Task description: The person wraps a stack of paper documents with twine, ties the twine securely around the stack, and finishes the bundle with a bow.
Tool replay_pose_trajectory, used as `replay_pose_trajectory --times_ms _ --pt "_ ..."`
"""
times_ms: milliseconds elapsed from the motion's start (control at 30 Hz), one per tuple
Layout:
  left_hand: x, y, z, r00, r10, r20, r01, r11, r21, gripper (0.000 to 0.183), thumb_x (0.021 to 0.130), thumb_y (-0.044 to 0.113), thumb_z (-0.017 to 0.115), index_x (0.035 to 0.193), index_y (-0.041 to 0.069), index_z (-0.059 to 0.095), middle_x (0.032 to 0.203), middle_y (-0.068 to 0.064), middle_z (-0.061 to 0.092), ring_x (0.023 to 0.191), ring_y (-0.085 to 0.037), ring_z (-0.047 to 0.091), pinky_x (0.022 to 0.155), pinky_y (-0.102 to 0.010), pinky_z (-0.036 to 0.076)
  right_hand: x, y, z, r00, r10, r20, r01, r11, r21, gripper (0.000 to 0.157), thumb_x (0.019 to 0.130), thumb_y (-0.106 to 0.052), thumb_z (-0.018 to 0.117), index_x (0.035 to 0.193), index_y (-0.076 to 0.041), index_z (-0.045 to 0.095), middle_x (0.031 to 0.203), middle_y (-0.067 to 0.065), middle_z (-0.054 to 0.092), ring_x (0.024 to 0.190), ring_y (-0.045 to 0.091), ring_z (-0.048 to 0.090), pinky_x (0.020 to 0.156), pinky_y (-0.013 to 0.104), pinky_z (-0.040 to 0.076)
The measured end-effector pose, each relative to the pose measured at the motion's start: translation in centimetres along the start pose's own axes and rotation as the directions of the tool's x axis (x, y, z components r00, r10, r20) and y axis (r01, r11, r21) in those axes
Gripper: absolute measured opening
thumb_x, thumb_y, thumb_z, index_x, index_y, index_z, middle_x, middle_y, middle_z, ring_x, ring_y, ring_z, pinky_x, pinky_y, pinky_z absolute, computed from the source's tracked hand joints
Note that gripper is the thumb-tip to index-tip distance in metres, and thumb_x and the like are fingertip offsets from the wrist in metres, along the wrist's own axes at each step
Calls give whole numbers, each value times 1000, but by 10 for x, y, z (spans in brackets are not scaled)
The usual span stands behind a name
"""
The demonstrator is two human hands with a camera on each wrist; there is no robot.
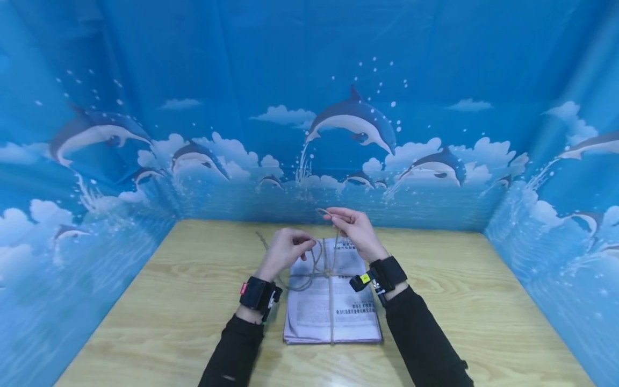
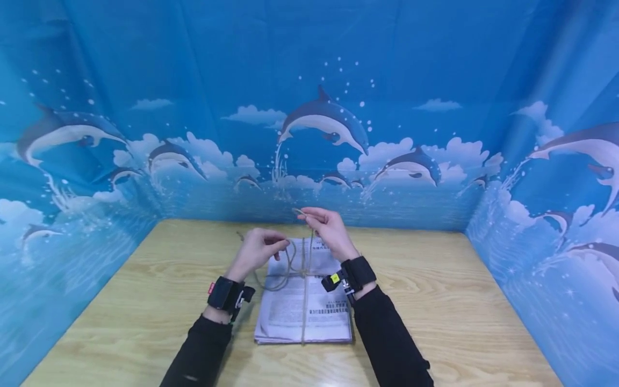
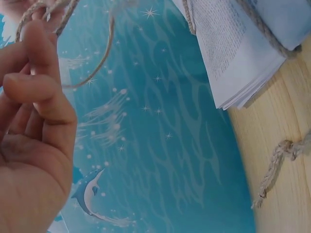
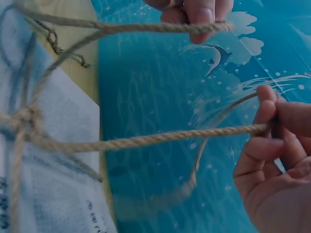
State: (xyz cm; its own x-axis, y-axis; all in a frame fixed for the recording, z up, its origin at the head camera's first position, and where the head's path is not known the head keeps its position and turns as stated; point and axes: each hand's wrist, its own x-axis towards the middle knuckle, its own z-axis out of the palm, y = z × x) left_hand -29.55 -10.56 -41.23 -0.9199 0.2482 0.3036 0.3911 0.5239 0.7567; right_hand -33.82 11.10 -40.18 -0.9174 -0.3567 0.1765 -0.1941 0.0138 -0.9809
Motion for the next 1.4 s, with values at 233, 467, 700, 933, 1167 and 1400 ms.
replay_pose_trajectory --times_ms 233,467,700,933,1167,1400 --pt "0 1 -3 1000 -3 24 3 1000 -8 16 92 19 69 100 8 77 75 0 72 61 -29 68 57 -28 51 12 0 8 991 -5 131 9 1000 -29 35 103 -17 51 134 -4 58 120 13 68 63 13 39 63 26 34" --pt "-1 1 -2 1000 -18 11 18 1000 -4 14 92 21 69 99 12 77 77 0 73 55 -21 66 55 -27 50 12 27 7 960 146 238 -58 939 -340 27 102 -11 52 124 -7 66 116 11 70 89 24 63 79 37 52" --pt "-1 -2 3 997 -62 -34 63 998 10 15 93 21 68 98 12 77 72 2 71 57 -24 67 50 -26 46 4 36 1 982 72 176 -7 938 -346 30 104 -18 47 123 -2 65 119 13 68 116 35 60 89 51 48" --pt "1 0 9 994 -50 -96 51 999 1 12 92 20 70 96 12 78 67 5 69 54 -17 65 46 -26 44 -16 25 4 988 -21 156 72 940 -333 29 99 -31 58 120 -13 69 115 7 69 107 31 63 89 52 51" --pt "1 -1 14 995 -50 -85 51 999 18 13 92 22 70 98 14 78 68 4 70 51 -9 61 44 -26 43 -27 18 15 993 -11 120 49 947 -316 26 98 -17 61 119 -4 68 103 24 71 90 46 63 68 32 51" --pt "2 -4 14 998 -51 -43 50 999 -19 15 93 22 68 103 14 77 75 4 72 57 -14 65 51 -28 48 -34 5 21 997 -38 60 52 967 -251 28 98 -12 60 122 2 65 91 31 66 67 19 62 56 28 47"
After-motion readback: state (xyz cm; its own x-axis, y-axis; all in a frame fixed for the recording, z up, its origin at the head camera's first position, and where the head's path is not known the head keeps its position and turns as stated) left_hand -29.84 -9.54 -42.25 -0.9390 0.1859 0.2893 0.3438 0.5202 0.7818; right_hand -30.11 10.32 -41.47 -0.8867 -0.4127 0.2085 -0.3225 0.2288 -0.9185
